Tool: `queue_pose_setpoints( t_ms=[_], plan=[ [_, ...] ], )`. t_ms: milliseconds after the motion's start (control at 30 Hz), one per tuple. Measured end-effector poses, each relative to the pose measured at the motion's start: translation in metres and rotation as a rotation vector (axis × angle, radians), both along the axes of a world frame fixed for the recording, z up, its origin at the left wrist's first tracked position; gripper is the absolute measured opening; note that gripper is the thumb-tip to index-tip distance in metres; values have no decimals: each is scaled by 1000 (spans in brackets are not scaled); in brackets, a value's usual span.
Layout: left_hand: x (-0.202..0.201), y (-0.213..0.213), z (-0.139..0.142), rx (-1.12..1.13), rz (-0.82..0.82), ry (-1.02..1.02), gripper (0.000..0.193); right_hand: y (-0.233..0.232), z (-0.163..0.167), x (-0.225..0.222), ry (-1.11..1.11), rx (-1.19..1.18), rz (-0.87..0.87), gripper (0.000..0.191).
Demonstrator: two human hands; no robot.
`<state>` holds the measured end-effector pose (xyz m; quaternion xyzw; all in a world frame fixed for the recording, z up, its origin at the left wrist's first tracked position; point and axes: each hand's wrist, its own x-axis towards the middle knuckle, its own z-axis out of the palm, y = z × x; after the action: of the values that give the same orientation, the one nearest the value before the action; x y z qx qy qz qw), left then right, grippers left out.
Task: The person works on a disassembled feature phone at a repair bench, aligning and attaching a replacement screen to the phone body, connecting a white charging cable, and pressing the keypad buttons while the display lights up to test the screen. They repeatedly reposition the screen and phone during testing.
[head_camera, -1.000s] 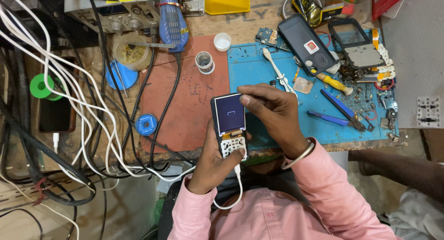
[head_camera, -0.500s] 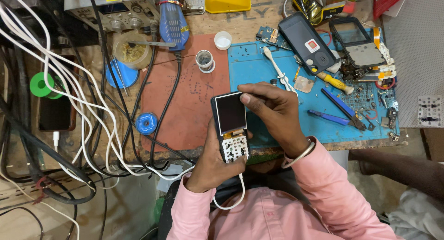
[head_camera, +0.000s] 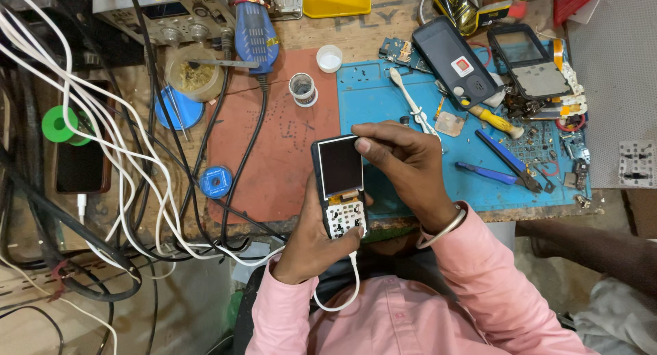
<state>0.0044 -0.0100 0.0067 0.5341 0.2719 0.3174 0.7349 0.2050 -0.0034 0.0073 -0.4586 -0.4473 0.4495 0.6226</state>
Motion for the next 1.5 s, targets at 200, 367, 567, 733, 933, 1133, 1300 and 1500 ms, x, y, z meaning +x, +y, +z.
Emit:
queue_pose_setpoints(
  t_ms=[200,367,567,733,933,1133,1300,1500],
  plan=[
    [0,0,0,9,-6,-34,90,1,0,0,13,26,8,22],
    [3,-1,-1,38,30,-7,79,1,-1,0,24,10,11,23],
    [4,-2,1,11,61,8,72,1,-2,0,20,6,8,23],
    [7,-4,4,5,96,-10,71,1,-2,0,35,4,13,22],
    [9,-5,6,26,123,-5,66,0,-1,0,31,19,28,23],
    [9,-4,3,-11,111,-3,64,-1,0,0,17,8,33,23],
    [7,-4,-1,15,116,23,60,-3,2,0,-67,55,26,26],
    [8,-5,-3,-23,130,0,63,-2,1,-1,-42,124,67,29]
  ],
)
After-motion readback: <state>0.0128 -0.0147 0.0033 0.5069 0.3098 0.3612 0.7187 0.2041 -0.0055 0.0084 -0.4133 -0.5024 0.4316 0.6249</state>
